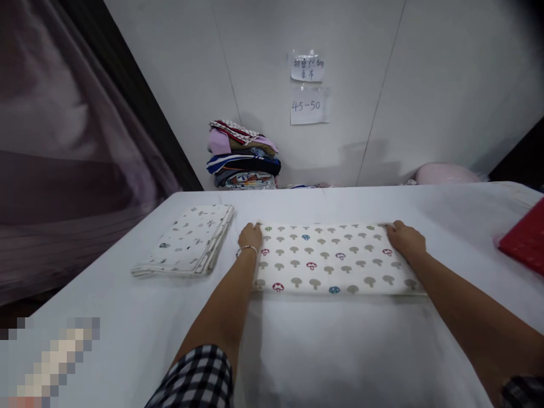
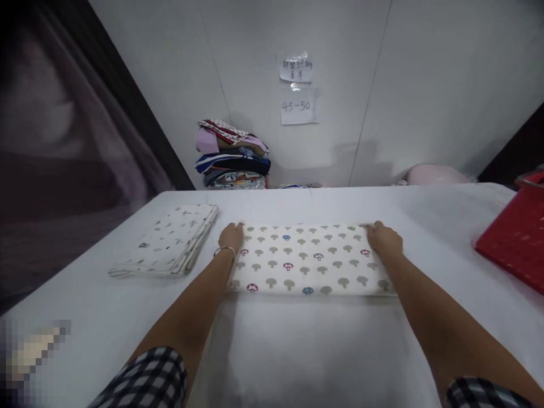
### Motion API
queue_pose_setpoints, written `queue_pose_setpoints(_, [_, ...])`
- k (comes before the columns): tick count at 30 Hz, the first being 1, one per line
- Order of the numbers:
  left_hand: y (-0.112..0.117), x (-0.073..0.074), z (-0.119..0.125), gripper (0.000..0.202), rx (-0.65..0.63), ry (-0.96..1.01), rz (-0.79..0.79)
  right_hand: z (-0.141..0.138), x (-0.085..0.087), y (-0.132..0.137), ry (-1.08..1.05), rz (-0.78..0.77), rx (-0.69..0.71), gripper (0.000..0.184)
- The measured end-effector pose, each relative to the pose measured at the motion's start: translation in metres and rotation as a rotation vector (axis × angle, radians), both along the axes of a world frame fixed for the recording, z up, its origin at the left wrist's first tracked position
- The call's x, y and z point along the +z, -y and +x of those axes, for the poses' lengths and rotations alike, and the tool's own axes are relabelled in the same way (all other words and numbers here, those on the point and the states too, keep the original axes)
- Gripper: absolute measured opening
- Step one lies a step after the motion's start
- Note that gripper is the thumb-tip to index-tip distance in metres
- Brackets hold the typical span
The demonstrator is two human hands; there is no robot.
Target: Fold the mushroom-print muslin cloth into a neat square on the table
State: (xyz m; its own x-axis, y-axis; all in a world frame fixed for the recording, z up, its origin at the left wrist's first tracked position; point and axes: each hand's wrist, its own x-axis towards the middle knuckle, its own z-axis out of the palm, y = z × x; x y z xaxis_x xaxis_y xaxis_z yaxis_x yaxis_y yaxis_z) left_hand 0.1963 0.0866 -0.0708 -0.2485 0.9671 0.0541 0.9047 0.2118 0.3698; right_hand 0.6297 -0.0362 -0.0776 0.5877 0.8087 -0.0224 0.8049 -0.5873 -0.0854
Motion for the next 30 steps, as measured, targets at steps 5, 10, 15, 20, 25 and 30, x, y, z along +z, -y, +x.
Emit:
queue_pose_setpoints(5, [0.001,-0.001,0.000,0.031,0.003,0.023,0.007,0.006,-0.005,-0.002,0.011,0.007,0.006,0.049])
queue_pose_setpoints(10, [-0.001,-0.003,-0.001,0.032,0.007,0.021,0.000,0.008,-0.006,-0.002,0.007,0.003,0.005,0.052])
queue_pose_setpoints(15, [-0.005,-0.006,-0.005,0.035,0.022,0.049,0.008,0.013,-0.008,-0.003,-0.007,0.000,-0.006,0.052])
queue_pose_setpoints(20, [-0.008,-0.009,-0.008,0.034,0.034,0.077,0.003,0.015,-0.007,-0.005,-0.038,-0.003,-0.043,0.049])
queue_pose_setpoints(25, [-0.005,-0.002,-0.008,0.027,-0.004,0.144,0.019,0.012,-0.001,-0.001,-0.102,0.032,-0.021,0.044])
queue_pose_setpoints(30, [0.013,0.027,-0.017,0.028,-0.098,0.230,0.103,0.012,0.025,0.018,-0.244,0.337,0.091,0.035])
